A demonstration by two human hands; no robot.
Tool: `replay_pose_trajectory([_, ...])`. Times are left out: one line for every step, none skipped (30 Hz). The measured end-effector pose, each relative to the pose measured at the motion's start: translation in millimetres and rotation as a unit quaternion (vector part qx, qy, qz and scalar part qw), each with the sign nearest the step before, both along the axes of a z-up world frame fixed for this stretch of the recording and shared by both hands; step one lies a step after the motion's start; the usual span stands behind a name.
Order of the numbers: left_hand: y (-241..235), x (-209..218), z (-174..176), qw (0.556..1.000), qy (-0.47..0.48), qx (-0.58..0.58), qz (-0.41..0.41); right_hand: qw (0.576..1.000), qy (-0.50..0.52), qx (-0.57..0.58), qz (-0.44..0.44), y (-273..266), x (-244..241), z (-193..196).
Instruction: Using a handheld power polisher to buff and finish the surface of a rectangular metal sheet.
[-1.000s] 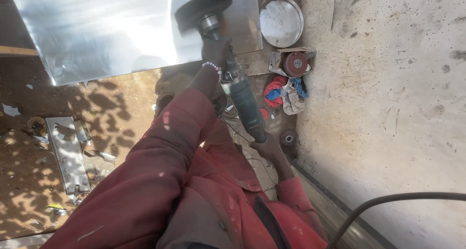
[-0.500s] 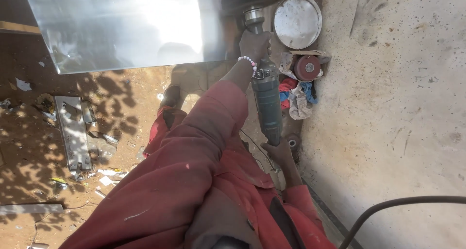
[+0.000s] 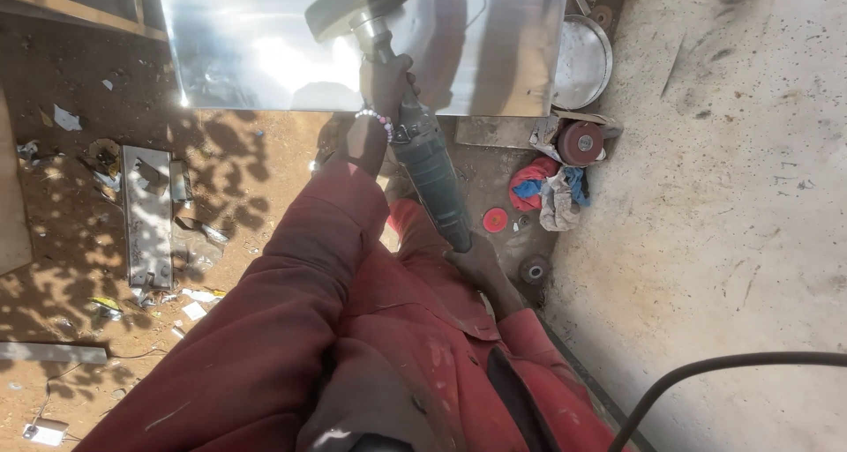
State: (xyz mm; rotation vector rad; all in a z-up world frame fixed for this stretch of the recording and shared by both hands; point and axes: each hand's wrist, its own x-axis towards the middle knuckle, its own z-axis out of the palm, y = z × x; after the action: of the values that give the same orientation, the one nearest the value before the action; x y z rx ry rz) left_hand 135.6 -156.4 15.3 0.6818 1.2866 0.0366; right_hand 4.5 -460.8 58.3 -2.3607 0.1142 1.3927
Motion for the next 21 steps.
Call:
replay_pose_trajectory([12, -7, -12, 0.998, -0.003, -0.017, 0.057, 1.0, 0.013, -0.013, 0.014, 14, -4, -1])
replay_pose_trajectory([34, -18, -11, 0.998, -0.004, -0.019, 0.057, 1.0, 0.012, -0.015, 0.014, 31, -7, -1])
replay_pose_trajectory([53, -29, -9, 0.999, 0.034, 0.032, 0.008, 1.0, 0.013, 0.005, 0.021, 45, -9, -1])
replay_pose_trajectory([72, -40, -8, 0.993, 0.072, 0.084, -0.041, 0.999, 0.013, 0.024, 0.028, 59, -12, 0])
replay_pose_trajectory([91, -50, -8, 0.993, 0.068, 0.083, -0.041, 0.999, 0.01, 0.024, 0.028, 76, -14, -1])
replay_pose_trajectory([109, -61, -8, 0.995, 0.073, 0.07, -0.008, 0.999, 0.008, 0.036, 0.039, 92, -15, -2])
replay_pose_trajectory([127, -71, -9, 0.995, 0.079, 0.057, 0.026, 0.998, 0.006, 0.048, 0.051, 108, -17, -3])
replay_pose_trajectory([143, -80, 2, 0.995, 0.076, 0.056, 0.027, 0.998, 0.003, 0.048, 0.052, 118, -21, -20])
replay_pose_trajectory([158, -90, 13, 0.994, 0.082, 0.049, 0.048, 0.99, -0.001, 0.032, 0.136, 127, -26, -38])
replay_pose_trajectory([173, -99, 23, 0.993, 0.088, 0.041, 0.07, 0.975, -0.004, 0.015, 0.22, 137, -29, -56])
replay_pose_trajectory([186, -106, 29, 0.993, 0.087, 0.04, 0.07, 0.975, -0.005, 0.014, 0.22, 154, -30, -48])
replay_pose_trajectory([198, -113, 35, 0.992, 0.068, 0.026, 0.105, 0.981, 0.017, 0.019, 0.195, 170, -29, -40])
replay_pose_trajectory([210, -119, 40, 0.989, 0.048, 0.012, 0.139, 0.985, 0.038, 0.024, 0.169, 187, -28, -32])
replay_pose_trajectory([235, -124, -13, 0.989, 0.047, 0.012, 0.138, 0.985, 0.036, 0.024, 0.167, 200, -26, -21])
replay_pose_trajectory([257, -133, -63, 0.983, 0.159, 0.074, 0.057, 0.981, 0.052, 0.011, 0.185, 211, -25, -8])
replay_pose_trajectory([279, -140, -110, 0.954, 0.267, 0.134, -0.023, 0.977, 0.069, -0.002, 0.203, 222, -24, 5])
replay_pose_trajectory([277, -139, -116, 0.955, 0.264, 0.132, -0.026, 0.978, 0.066, -0.005, 0.2, 222, -23, 10])
replay_pose_trajectory([275, -137, -121, 0.951, 0.281, 0.128, -0.002, 0.979, 0.075, -0.007, 0.19, 221, -22, 16])
replay_pose_trajectory([272, -136, -124, 0.946, 0.3, 0.125, 0.023, 0.98, 0.086, -0.007, 0.181, 219, -20, 23])
replay_pose_trajectory([250, -129, -79, 0.946, 0.299, 0.124, 0.022, 0.98, 0.086, -0.008, 0.18, 208, -17, 19])
replay_pose_trajectory([231, -121, -30, 0.97, 0.226, 0.077, 0.044, 0.978, 0.066, -0.006, 0.198, 200, -17, 13])
